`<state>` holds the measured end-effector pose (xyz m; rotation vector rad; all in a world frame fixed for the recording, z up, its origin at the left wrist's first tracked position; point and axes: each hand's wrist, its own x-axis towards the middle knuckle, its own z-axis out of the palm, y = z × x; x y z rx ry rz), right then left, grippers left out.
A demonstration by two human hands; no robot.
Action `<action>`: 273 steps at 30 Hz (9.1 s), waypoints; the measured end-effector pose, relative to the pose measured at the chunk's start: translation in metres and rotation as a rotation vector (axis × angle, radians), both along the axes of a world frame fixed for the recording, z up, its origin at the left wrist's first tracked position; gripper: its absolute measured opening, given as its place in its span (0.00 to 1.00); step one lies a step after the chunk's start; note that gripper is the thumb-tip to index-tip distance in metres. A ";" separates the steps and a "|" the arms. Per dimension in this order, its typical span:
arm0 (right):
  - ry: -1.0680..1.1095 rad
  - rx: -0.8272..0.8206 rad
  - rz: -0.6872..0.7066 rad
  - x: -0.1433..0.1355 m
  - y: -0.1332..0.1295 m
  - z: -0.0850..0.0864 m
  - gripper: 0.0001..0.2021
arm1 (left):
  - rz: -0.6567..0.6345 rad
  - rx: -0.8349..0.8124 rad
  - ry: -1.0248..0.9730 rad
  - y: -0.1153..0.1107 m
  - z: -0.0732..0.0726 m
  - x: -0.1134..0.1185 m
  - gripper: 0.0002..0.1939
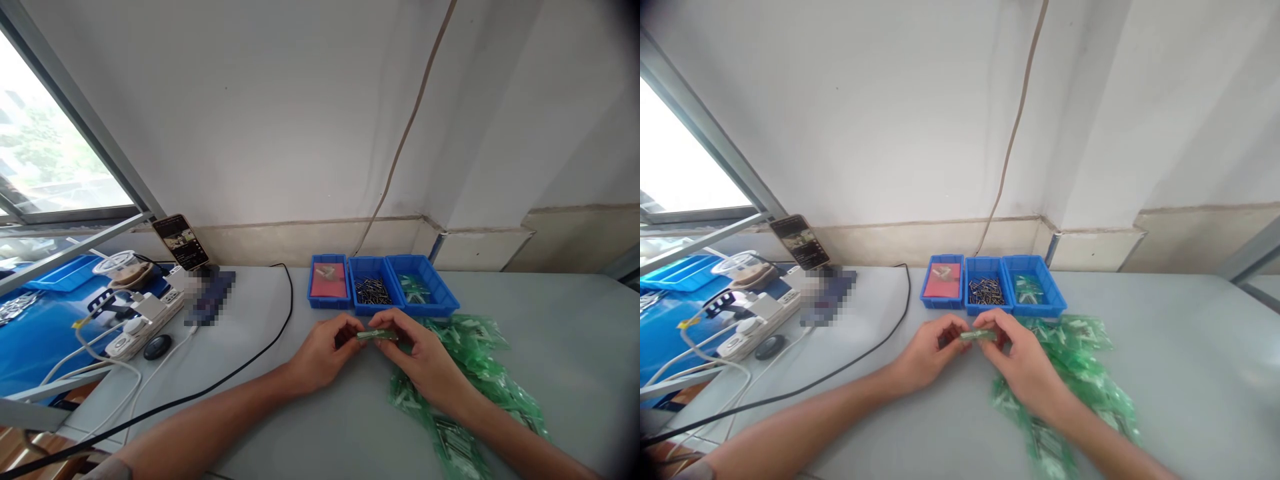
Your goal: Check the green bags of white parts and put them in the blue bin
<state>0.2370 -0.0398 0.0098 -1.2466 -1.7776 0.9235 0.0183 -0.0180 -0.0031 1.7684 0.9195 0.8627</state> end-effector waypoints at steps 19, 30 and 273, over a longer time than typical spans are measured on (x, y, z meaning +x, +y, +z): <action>-0.134 -0.018 -0.024 -0.001 -0.004 -0.004 0.12 | 0.018 0.069 0.094 0.000 0.004 0.000 0.15; -0.174 -0.012 -0.036 0.000 -0.003 -0.007 0.13 | -0.001 0.079 0.100 -0.001 0.005 -0.001 0.16; -0.833 0.496 -0.504 0.067 0.034 0.004 0.22 | -0.278 0.531 0.307 -0.011 0.012 -0.003 0.17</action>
